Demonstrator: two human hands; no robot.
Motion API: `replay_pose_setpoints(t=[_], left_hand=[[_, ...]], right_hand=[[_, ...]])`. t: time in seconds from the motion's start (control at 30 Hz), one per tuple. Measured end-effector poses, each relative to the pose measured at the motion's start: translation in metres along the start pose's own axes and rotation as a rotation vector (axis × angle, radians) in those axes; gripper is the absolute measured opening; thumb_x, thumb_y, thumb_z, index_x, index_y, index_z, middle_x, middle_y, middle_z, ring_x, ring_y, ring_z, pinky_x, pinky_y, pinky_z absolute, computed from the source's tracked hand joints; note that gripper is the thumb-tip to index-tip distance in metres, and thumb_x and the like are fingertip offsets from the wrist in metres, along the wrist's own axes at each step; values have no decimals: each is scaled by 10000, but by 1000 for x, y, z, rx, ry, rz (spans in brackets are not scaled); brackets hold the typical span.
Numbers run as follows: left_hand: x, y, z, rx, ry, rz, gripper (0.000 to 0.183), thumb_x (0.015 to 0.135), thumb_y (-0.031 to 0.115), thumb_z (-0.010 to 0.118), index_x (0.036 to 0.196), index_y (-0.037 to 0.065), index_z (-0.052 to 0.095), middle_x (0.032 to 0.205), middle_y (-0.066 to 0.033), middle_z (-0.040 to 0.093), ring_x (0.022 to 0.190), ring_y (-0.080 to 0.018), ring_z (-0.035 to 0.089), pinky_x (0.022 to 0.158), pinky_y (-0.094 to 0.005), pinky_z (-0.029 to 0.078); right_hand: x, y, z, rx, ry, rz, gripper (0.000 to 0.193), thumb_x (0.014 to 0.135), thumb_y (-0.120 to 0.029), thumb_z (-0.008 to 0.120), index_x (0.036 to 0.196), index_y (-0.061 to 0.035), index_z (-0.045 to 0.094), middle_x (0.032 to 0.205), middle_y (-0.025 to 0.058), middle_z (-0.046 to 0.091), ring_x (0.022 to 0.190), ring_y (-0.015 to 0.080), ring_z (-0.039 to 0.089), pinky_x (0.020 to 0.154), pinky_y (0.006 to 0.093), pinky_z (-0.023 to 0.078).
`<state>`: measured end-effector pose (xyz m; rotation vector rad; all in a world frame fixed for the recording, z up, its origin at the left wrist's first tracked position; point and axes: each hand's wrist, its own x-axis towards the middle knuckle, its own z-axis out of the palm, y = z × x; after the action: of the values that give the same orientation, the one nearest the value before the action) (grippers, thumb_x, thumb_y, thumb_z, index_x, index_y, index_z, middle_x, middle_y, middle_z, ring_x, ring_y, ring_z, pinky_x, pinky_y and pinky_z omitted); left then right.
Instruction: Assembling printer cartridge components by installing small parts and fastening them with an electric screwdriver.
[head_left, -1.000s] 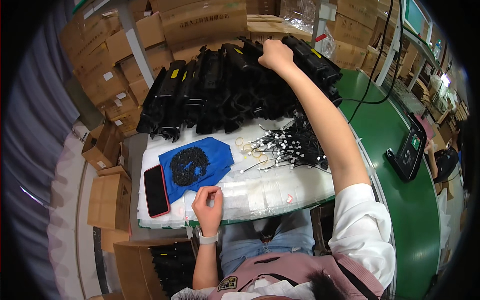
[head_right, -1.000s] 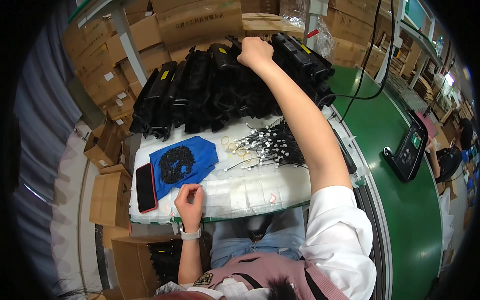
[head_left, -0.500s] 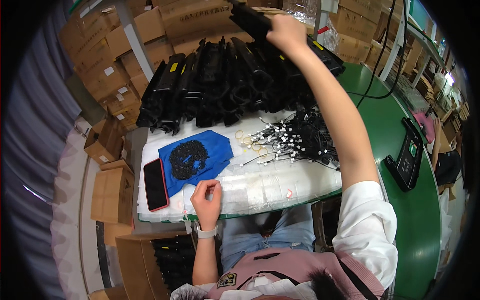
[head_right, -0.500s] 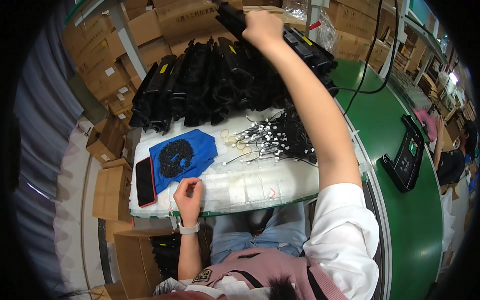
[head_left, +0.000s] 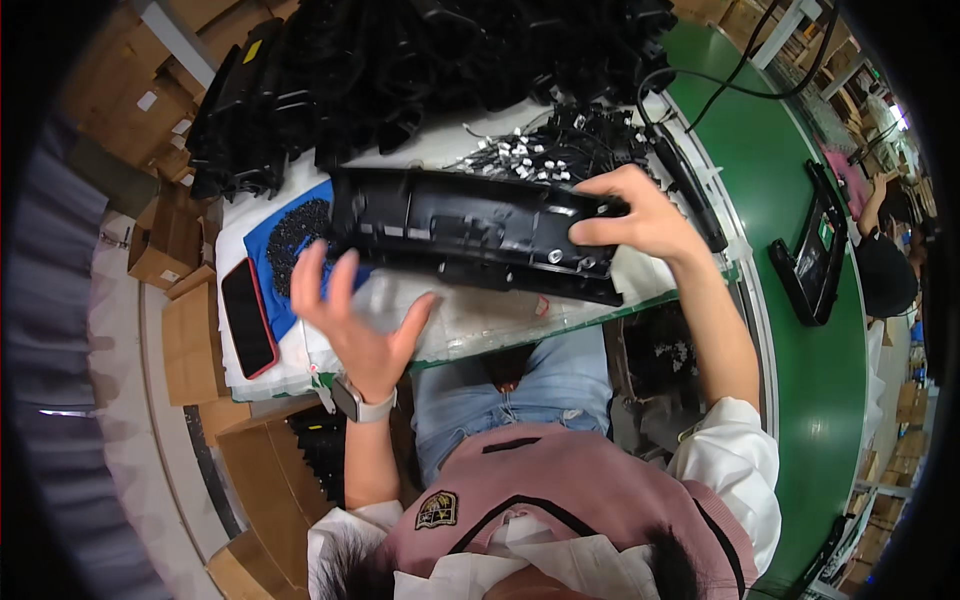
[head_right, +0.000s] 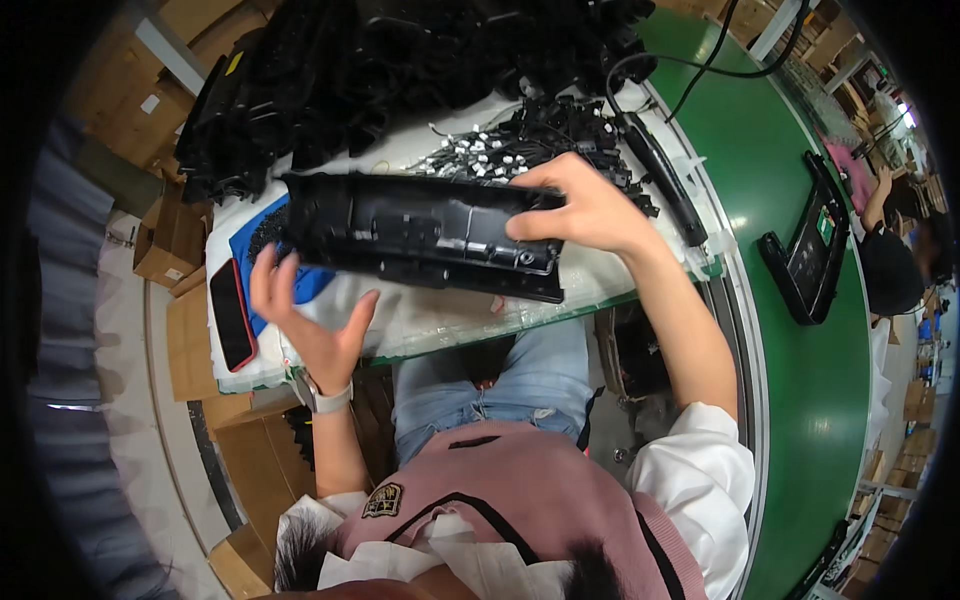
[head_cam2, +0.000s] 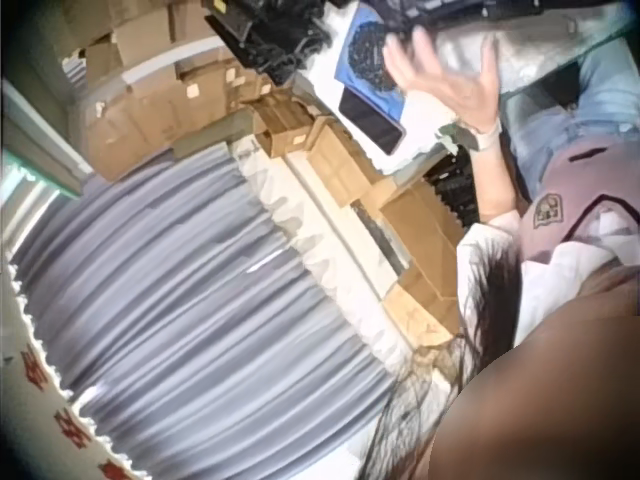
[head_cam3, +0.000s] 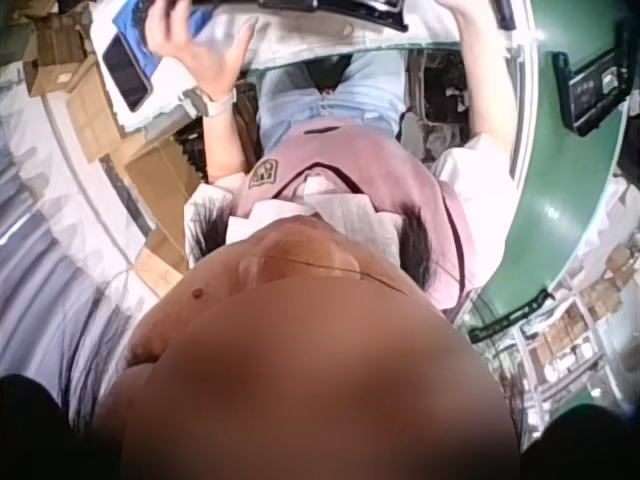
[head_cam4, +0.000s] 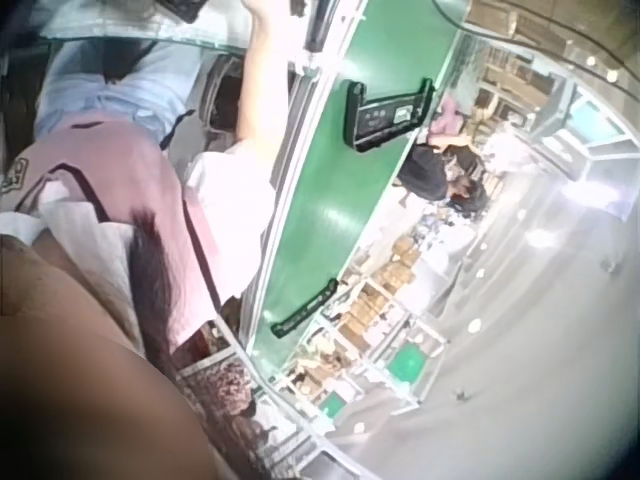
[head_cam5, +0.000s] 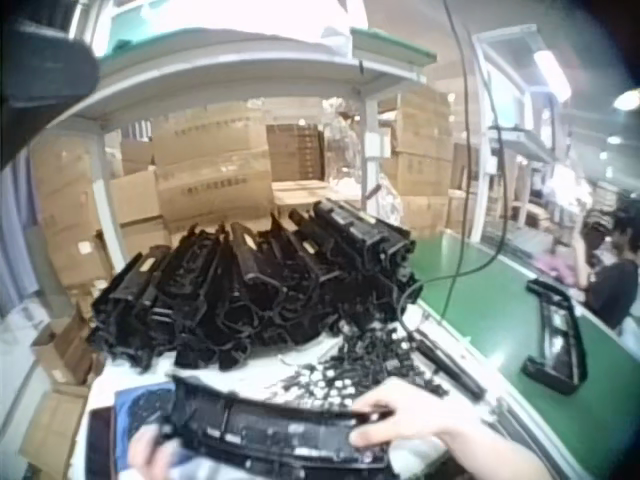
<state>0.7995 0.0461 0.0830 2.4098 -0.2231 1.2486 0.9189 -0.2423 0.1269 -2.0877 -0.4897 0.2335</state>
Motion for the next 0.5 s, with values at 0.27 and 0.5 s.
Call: replay_pose_setpoints(t=[0.27,0.5], left_hand=[[-19,4,13,32,-314,-45,704,647,210,785,1244,23,463,1329,-189,390,1231,-406,339,1009,-491,305],[-23,6,-15,49,-70,48,795,669,414,774,1285,68,412,1370,-226,354,1242,-420,336,1008,-524,275]], right_hand=[[40,14,20,95,-17,-262,282,601,18,561,866,42,655,756,59,653,722,112,592,698,235,464],[-8,-1,27,376,-47,-76,333,544,23,548,859,27,657,781,59,654,757,109,593,687,232,470]])
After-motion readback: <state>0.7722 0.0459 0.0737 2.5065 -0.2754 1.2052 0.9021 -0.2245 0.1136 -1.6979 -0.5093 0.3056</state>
